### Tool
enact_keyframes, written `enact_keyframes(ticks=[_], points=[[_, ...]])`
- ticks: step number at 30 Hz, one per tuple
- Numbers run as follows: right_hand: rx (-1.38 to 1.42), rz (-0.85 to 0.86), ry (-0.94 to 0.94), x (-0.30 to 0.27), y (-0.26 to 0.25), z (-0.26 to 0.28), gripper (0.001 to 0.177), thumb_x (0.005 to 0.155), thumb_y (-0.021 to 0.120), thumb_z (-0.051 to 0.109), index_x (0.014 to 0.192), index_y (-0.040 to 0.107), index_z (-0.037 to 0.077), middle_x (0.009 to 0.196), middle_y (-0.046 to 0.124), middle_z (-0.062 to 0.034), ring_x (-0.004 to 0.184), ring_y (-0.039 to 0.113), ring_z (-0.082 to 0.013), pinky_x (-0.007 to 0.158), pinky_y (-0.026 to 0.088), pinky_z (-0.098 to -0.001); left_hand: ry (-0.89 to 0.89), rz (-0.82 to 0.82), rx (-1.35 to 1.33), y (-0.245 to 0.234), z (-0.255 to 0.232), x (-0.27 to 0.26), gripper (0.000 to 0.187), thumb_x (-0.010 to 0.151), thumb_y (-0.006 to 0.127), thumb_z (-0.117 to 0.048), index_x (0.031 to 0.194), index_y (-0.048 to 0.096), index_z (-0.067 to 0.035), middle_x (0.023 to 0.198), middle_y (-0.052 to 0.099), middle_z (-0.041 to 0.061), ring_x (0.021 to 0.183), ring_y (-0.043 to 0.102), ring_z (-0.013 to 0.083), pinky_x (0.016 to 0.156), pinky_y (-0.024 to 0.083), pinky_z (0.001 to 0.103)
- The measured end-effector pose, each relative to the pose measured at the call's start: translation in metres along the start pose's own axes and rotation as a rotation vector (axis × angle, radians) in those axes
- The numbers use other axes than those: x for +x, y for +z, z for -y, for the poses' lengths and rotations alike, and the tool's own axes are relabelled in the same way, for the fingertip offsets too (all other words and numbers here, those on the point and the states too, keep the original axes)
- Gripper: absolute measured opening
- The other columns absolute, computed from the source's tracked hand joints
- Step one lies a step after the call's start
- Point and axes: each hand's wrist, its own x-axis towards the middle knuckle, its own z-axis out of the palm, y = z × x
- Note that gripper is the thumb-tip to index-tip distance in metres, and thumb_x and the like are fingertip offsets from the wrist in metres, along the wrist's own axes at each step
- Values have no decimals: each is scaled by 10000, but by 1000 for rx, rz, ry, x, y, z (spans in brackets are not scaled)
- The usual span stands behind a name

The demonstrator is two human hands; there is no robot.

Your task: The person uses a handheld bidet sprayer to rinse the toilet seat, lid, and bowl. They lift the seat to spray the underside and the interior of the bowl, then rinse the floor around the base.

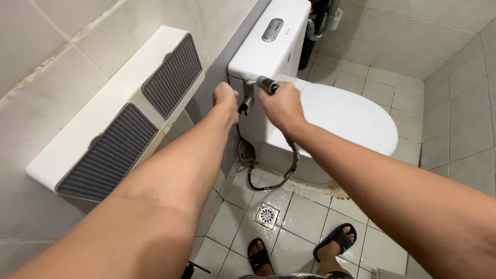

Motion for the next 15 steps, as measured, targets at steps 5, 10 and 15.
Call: enact_keyframes(ticks=[5,10,15], points=[[0,-19,-48,-2,10,5,289,888,655,237,853,705,-46,658,689,-169,537,656,-218,536,523,-386,96,-39,66,-20,7,-14,149,861,608,-152,833,722,-59,808,592,80,683,497,217,648,474,423],[15,36,64,7,2,-19,277,897,639,217,859,701,-50,680,686,-145,524,635,-222,496,520,-399,113,-213,93,-36,13,-40,186,911,573,-69,891,757,-86,971,707,70,856,662,211,790,545,429],[-61,89,207,2,8,-58,289,908,636,192,867,700,-87,731,716,-166,526,649,-203,506,538,-367,191,-168,96,-36,21,-42,158,864,599,40,896,724,-51,911,747,86,772,710,186,743,596,336]])
